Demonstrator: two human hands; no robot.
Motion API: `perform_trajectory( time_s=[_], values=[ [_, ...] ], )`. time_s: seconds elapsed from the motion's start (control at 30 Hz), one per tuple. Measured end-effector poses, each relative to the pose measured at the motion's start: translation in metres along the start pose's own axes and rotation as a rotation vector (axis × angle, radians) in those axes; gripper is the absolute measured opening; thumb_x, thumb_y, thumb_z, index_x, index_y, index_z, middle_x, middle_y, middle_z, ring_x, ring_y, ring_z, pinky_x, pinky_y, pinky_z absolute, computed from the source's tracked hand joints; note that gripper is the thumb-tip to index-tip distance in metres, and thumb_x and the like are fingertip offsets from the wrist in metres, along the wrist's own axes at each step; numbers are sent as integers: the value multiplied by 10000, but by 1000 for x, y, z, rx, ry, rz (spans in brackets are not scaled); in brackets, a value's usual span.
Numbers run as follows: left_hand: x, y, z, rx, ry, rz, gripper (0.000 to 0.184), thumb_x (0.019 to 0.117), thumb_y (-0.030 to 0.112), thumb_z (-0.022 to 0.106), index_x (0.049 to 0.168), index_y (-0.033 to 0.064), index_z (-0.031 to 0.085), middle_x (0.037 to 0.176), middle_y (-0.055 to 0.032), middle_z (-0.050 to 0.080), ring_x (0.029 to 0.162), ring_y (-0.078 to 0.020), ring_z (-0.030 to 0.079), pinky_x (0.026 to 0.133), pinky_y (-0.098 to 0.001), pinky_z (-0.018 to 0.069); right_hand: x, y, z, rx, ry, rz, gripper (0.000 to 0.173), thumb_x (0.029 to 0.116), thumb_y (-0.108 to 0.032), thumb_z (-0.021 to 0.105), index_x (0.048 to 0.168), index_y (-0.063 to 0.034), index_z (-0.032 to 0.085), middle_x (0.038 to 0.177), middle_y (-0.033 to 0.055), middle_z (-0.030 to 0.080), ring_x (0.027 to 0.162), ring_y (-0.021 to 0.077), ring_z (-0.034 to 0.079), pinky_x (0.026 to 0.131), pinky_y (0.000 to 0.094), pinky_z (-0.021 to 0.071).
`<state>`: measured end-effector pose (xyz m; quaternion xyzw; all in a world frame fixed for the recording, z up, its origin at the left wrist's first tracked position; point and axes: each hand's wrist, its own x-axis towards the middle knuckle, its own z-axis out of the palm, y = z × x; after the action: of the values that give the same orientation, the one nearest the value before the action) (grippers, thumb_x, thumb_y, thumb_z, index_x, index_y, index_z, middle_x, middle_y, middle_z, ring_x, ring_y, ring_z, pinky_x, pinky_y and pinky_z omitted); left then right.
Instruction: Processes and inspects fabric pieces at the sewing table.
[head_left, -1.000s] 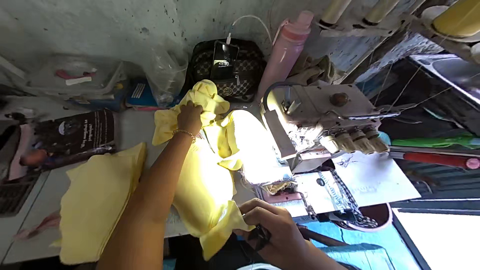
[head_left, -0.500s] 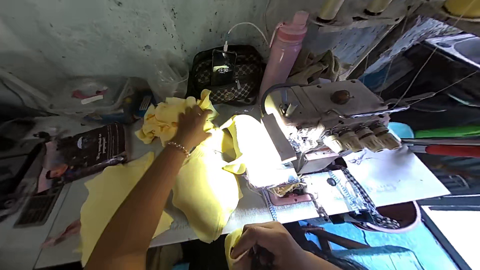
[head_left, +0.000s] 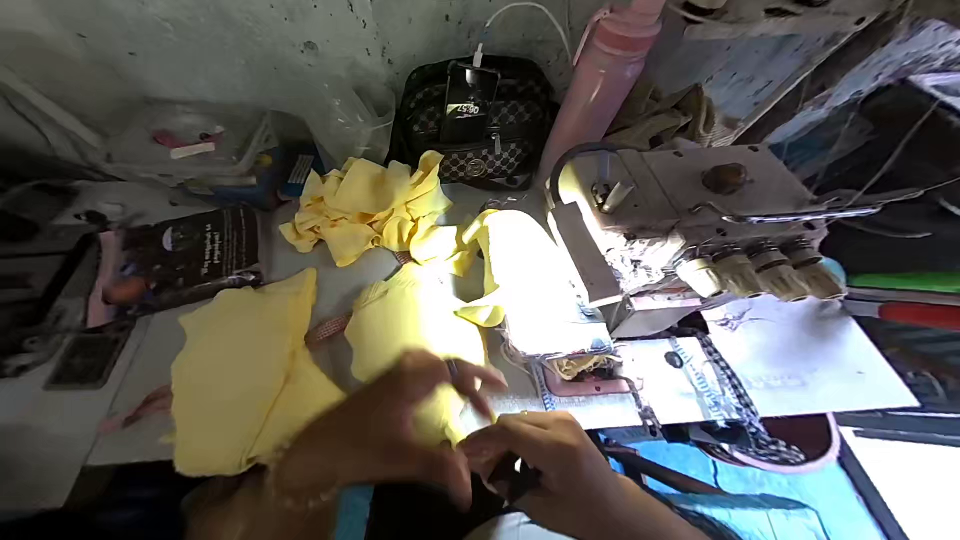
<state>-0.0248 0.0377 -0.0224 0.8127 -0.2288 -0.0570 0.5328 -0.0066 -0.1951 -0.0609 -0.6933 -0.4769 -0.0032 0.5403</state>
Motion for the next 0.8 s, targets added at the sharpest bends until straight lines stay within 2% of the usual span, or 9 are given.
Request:
perform_trajectory(
  time_s=[0.03, 0.13, 0.23, 0.43, 0.53, 0.6, 0.63, 0.73, 0.8],
  values=[
    [-15, -3, 17, -105, -5, 17, 640, 889, 654, 627, 1271, 142, 653, 1121, 67, 708, 1099, 10, 606, 1012, -253, 467, 3, 1, 1, 12, 3, 6, 113, 964, -149, 666, 1045, -80, 705, 835, 32, 729, 735, 46, 674, 657, 167, 541],
    [-51, -12, 48, -134, 294, -54, 304, 911, 404, 736, 1086, 163, 676, 914, 114, 697, 968, 53, 621, 999, -213, 452, 7, 2, 9, 17, -15, 25, 119, 947, -141, 672, 1049, -88, 703, 834, 16, 712, 717, 1, 636, 653, 118, 514],
    [-72, -11, 55, -82, 452, -96, 177, 913, 350, 748, 975, 193, 697, 907, 135, 701, 959, 64, 624, 895, -148, 496, 6, 3, 18, 32, -24, 29, 111, 954, -163, 683, 1028, -82, 699, 813, 7, 695, 695, -31, 596, 643, 76, 474],
    [-78, 1, 18, 97, 370, -142, 181, 955, 327, 699, 962, 149, 731, 939, 94, 724, 930, 45, 651, 848, -167, 532, 4, -7, 22, -72, 31, 0, 99, 970, -220, 680, 990, -128, 710, 824, 4, 643, 775, 8, 606, 688, 100, 484],
    [-68, -19, -56, 465, 411, -350, 189, 992, 183, 647, 1075, 40, 738, 1044, -79, 745, 983, -204, 712, 899, -456, 568, 2, -12, 19, -79, 34, -18, 100, 971, -219, 683, 989, -124, 710, 810, 2, 641, 765, 10, 598, 695, 94, 476],
    [-59, -50, -115, 659, 418, -555, 236, 1007, 181, 644, 1137, 8, 738, 1152, -217, 713, 1121, -436, 652, 970, -716, 424, -1, -13, 20, -54, 32, -19, 105, 971, -215, 686, 996, -116, 711, 802, 8, 632, 745, 9, 587, 681, 90, 468],
    [-55, -63, -139, 693, 397, -681, 261, 1007, 201, 655, 1163, 8, 736, 1217, -262, 677, 1210, -504, 579, 1019, -799, 278, -2, -13, 21, -48, 32, -20, 106, 972, -215, 686, 998, -115, 709, 799, 10, 629, 742, 12, 587, 677, 91, 468],
    [-50, -93, -187, 690, 246, -944, 335, 993, 327, 678, 1192, 66, 744, 1268, -241, 665, 1303, -490, 515, 1081, -841, 63, -6, -12, 24, -44, 37, -19, 92, 971, -214, 683, 1001, -128, 702, 801, 3, 632, 745, 17, 599, 678, 100, 483],
    [-44, -96, -199, 611, 153, -1017, 312, 980, 273, 701, 1149, 13, 739, 1184, -246, 688, 1233, -456, 563, 1088, -791, 163, -7, -12, 25, -49, 34, -19, 98, 966, -221, 685, 1001, -132, 705, 799, 6, 633, 748, 30, 602, 676, 111, 484]
  ],
)
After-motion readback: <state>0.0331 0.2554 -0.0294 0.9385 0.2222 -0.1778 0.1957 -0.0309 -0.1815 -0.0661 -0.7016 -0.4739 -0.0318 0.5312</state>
